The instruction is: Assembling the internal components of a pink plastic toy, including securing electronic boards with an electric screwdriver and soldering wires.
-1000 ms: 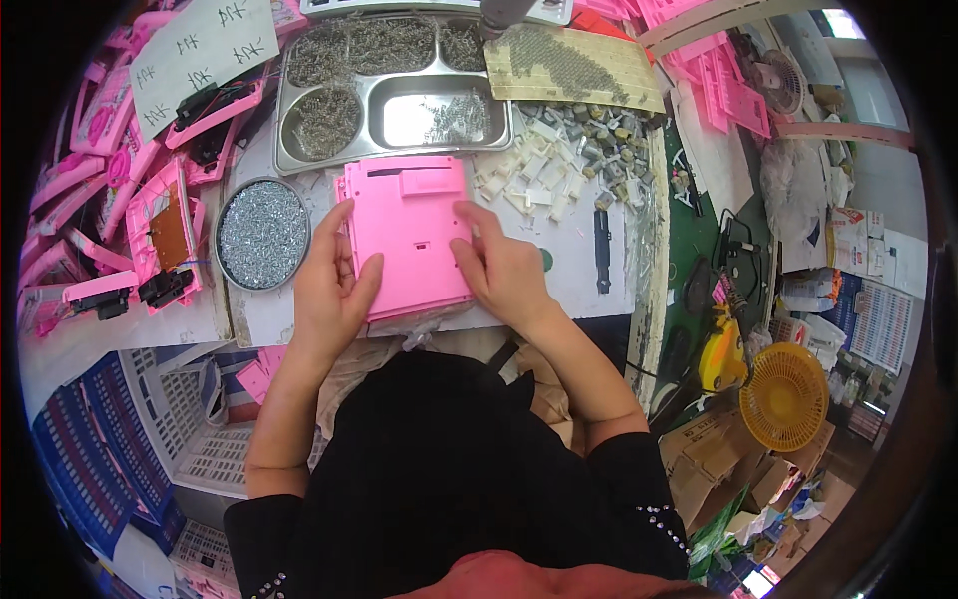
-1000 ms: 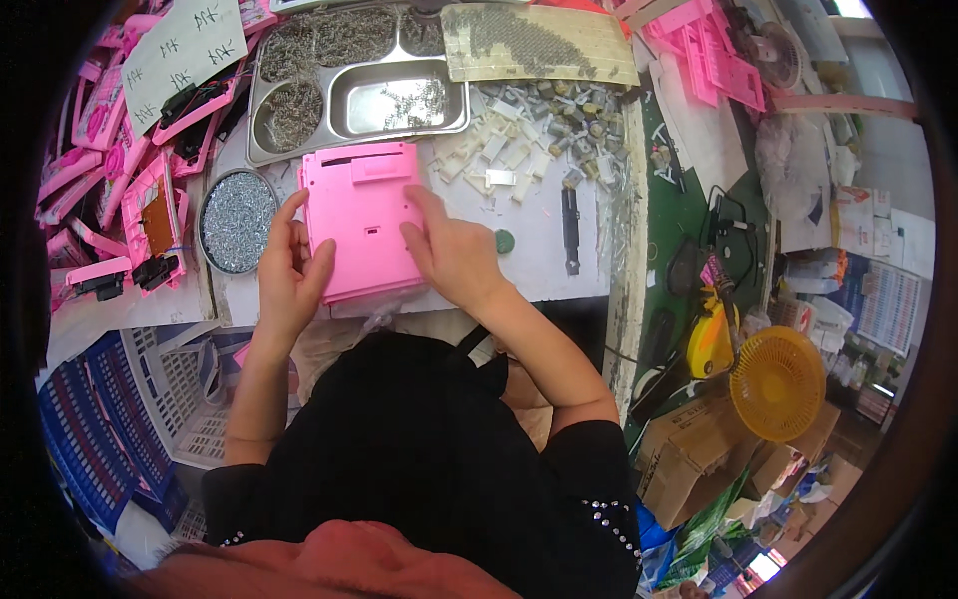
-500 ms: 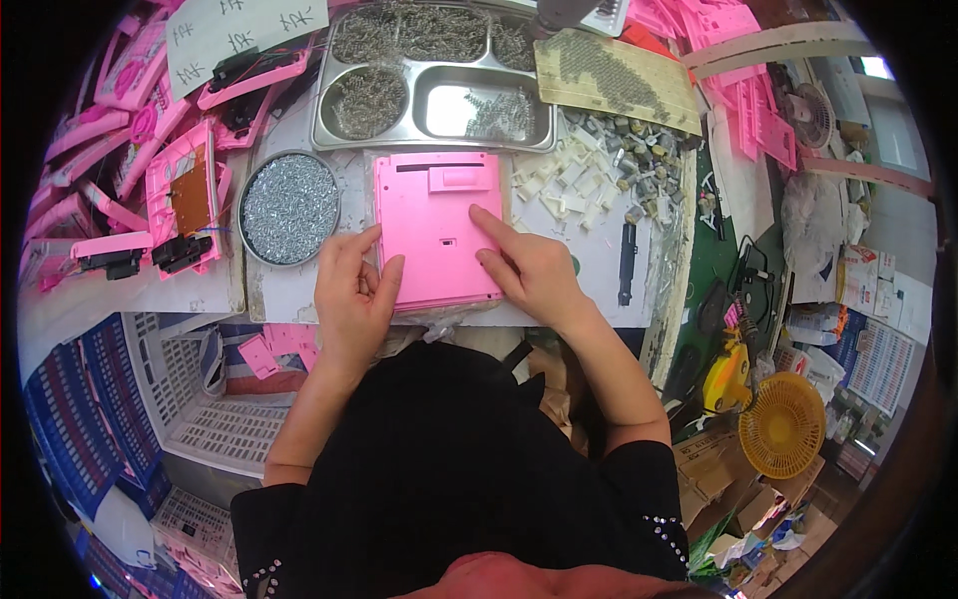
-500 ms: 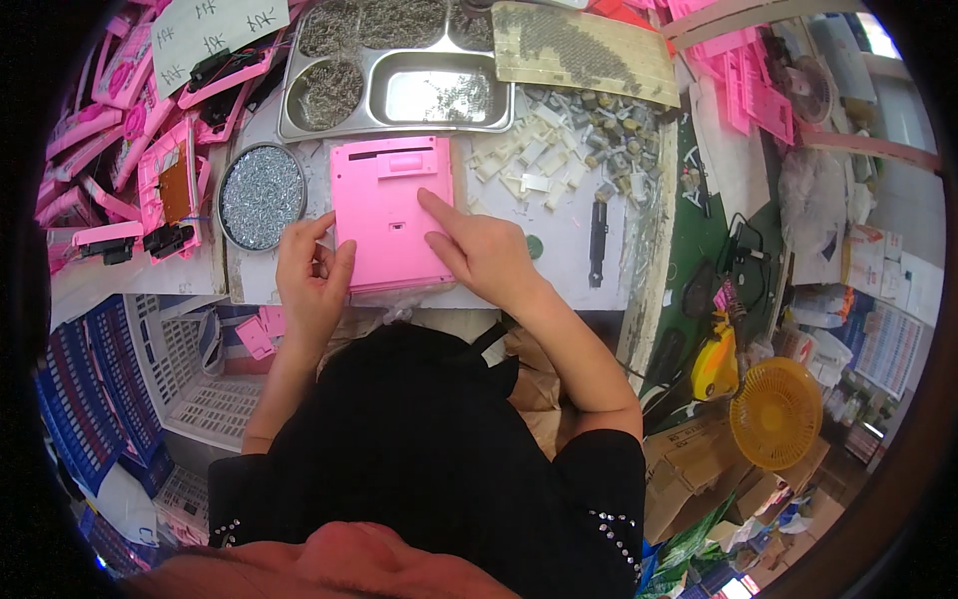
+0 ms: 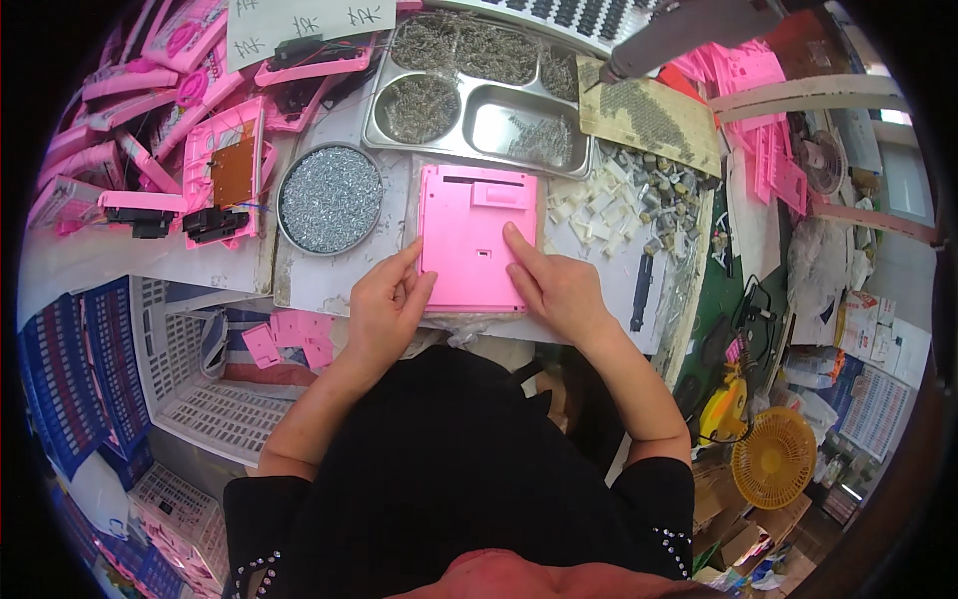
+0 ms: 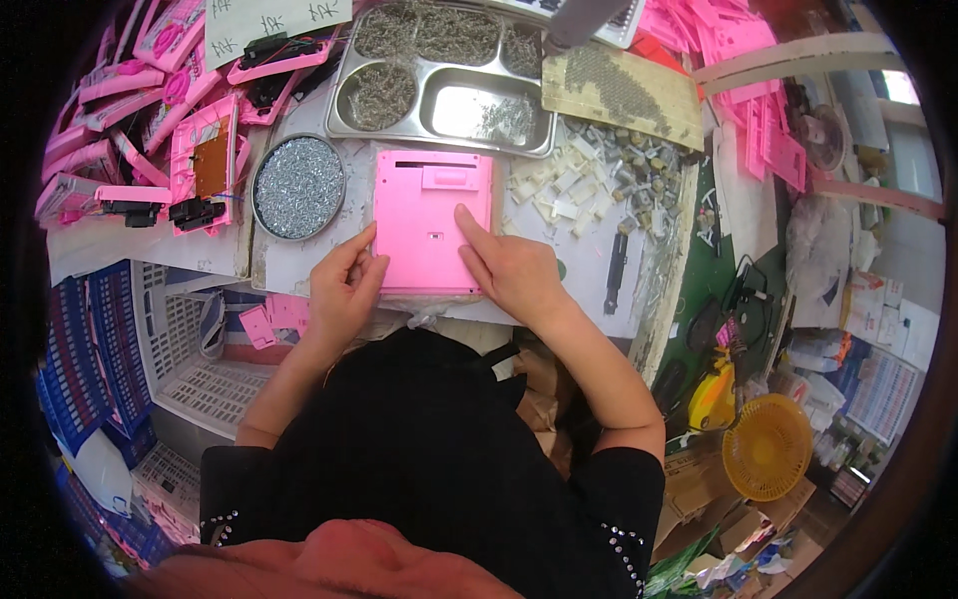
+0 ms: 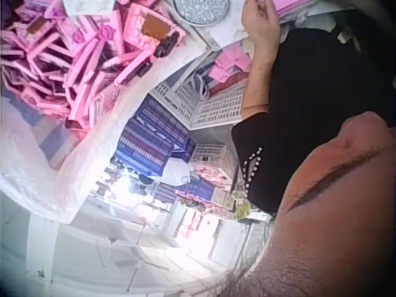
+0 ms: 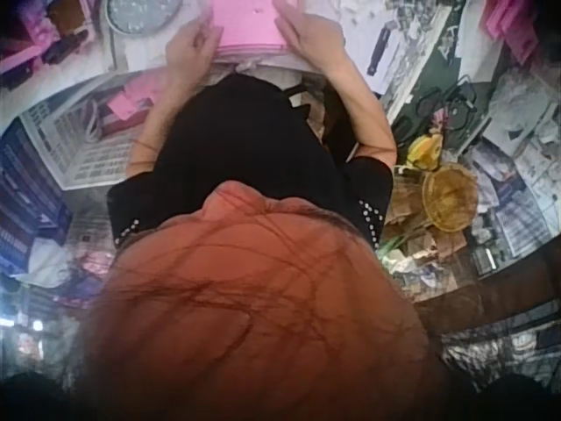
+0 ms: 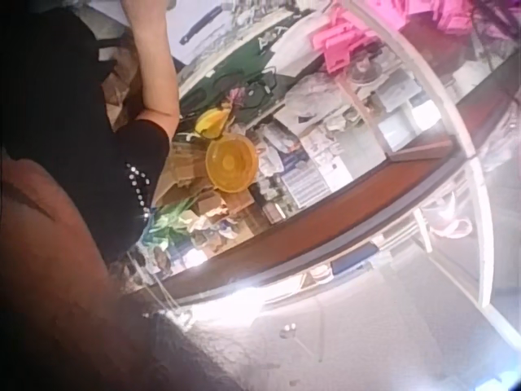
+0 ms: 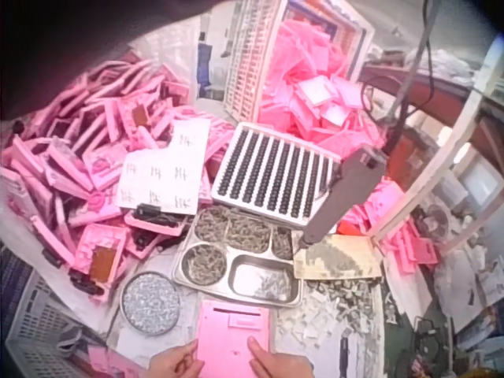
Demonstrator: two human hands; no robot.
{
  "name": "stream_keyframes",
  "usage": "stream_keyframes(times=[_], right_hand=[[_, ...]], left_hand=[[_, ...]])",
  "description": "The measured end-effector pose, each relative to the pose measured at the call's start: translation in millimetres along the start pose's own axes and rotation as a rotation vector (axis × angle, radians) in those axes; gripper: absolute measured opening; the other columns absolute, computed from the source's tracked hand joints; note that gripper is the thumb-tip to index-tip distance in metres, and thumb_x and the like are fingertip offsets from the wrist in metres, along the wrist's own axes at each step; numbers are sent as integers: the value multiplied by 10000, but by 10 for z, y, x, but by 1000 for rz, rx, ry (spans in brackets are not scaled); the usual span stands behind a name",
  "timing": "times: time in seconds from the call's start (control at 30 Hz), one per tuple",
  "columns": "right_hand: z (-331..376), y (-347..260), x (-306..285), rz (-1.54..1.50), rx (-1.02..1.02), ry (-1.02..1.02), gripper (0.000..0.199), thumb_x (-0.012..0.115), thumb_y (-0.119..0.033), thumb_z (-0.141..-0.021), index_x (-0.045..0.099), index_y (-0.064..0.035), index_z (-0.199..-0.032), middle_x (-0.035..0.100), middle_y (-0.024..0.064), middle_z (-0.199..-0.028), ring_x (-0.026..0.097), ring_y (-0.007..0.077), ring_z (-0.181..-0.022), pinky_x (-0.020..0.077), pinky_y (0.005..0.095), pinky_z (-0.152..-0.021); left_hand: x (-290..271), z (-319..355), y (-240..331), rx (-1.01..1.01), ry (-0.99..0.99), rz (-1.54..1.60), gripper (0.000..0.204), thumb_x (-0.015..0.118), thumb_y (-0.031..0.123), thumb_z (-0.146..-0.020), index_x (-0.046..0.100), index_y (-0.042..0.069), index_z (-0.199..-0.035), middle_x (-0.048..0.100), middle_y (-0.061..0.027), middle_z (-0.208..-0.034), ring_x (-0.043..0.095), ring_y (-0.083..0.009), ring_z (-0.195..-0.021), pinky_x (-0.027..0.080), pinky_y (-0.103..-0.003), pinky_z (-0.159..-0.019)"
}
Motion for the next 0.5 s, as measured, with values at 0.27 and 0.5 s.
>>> stream_keyframes(times=[0.27, 0.5], right_hand=[[-513, -565, -56, -70, -422, 203, 537, 738, -206, -844, 627, -62, -1349, 653, 144, -1219, 615, 344, -1157, 523, 457, -932], [-585, -707, 135, -94, -521, 43, 510, 732, -182, -837, 638, 3, -1303, 573, 140, -1441, 466, 369, -1401, 473, 462, -1062]], left_hand=[[-61, 0, -168, -138, -134, 170, 429, 740, 58, -912, 660, -7, -1328, 548, -35, -732, 462, -106, -595, 410, -270, -565], [-769, -480, -32, 242, 209, -429, 212, 721, 77, -903, 704, 50, -1112, 620, -70, -845, 604, -211, -708, 484, -324, -653]])
Point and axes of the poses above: each hand's wrist, its own z-axis away from the middle knuckle, its own x-axis out of the palm, y = z × x, the point moved 6 cm from there along -z, towards the middle knuckle
